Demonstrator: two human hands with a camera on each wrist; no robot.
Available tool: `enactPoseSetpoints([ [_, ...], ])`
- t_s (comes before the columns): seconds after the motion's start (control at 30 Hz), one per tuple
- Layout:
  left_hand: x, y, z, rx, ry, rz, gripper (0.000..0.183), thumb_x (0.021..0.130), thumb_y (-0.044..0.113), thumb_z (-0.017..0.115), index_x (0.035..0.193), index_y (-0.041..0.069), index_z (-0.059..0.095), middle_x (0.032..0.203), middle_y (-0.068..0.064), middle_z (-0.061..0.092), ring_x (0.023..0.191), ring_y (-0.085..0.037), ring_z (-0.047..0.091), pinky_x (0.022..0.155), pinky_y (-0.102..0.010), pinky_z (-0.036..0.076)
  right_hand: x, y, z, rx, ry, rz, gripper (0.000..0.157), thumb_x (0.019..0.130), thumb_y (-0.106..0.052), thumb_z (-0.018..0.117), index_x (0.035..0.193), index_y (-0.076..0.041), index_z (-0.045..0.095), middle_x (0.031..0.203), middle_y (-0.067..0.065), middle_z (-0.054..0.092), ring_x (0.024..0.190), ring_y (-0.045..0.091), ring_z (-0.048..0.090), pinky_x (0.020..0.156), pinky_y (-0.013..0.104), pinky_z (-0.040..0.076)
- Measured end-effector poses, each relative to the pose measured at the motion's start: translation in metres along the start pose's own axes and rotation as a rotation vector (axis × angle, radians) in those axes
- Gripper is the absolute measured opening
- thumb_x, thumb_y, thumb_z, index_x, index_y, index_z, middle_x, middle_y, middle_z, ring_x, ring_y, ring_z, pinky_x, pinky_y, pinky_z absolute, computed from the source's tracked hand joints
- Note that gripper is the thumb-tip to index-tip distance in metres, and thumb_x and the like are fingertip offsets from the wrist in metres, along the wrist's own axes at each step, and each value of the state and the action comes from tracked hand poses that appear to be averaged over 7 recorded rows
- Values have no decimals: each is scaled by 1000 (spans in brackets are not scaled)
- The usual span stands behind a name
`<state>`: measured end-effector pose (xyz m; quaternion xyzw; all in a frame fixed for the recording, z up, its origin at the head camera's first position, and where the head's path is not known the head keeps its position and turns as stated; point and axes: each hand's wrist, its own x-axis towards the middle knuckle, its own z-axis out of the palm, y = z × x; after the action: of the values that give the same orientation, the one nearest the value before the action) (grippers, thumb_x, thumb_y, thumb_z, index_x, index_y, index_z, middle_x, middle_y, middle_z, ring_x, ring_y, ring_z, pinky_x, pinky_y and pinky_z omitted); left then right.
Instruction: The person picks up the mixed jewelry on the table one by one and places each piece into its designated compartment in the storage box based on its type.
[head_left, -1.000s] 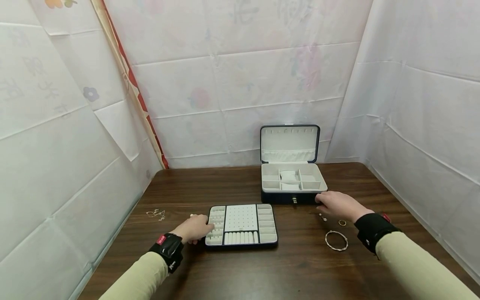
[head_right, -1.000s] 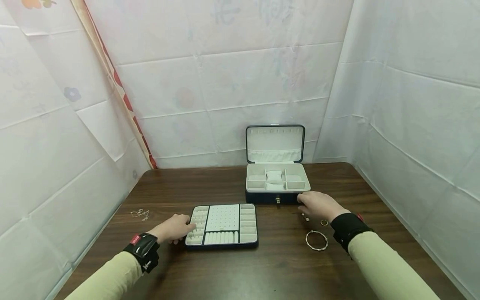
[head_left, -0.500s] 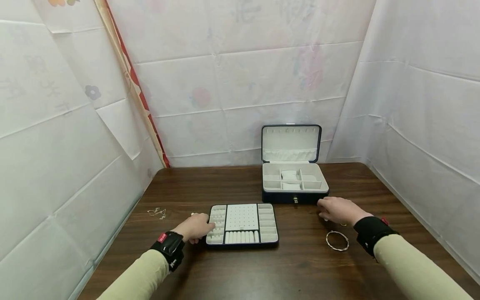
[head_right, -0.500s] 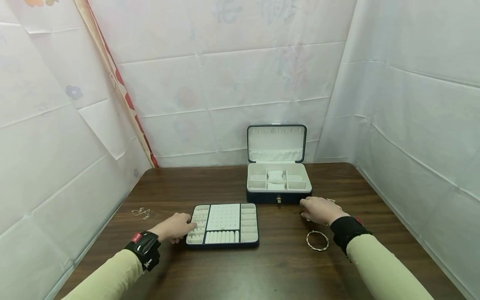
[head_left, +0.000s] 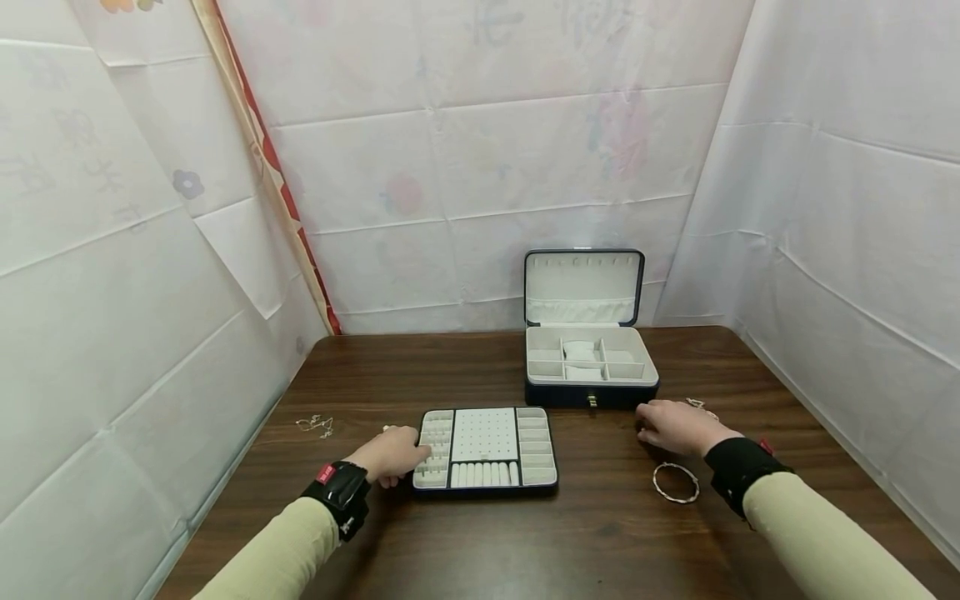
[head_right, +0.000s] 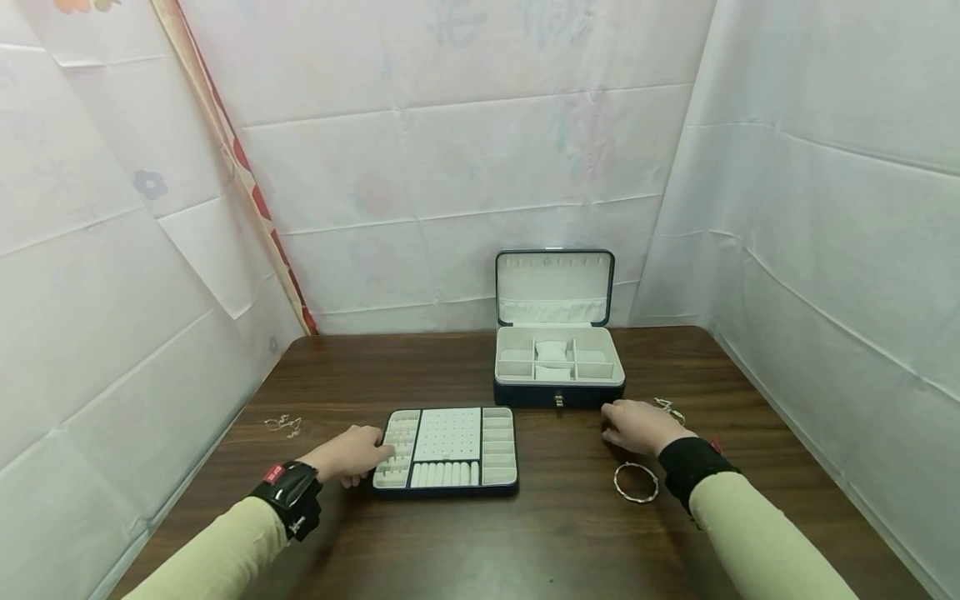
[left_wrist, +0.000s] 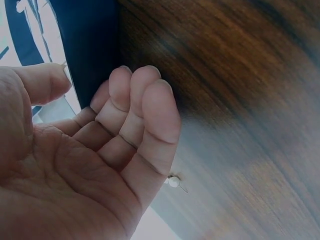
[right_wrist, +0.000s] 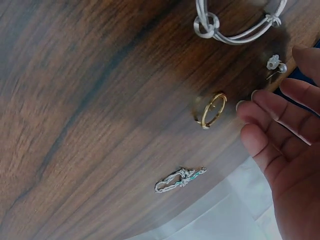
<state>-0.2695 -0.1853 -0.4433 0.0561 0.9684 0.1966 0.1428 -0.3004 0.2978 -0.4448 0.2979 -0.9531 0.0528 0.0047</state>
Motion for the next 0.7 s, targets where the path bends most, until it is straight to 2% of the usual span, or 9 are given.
enactPoseSetpoints([
  [0.37,1,-1,0,1,-3,0,27,100,27,58,84,6,59,60,-7,57,47,-20,60,44,-33,53,-1,-3,0,-3,14,-26,15,89,-10,76,91,-11,61,81,-3,54,69,9,51,61,32,47],
  [0.7,1,-2,0,4,-16,-14,27,100,28,58,85,6,59,62,-8,59,49,-21,61,45,-33,53,-2,-3,1,15,20,-42,18,87,-4,76,90,-11,59,82,-2,55,70,10,52,61,32,46],
])
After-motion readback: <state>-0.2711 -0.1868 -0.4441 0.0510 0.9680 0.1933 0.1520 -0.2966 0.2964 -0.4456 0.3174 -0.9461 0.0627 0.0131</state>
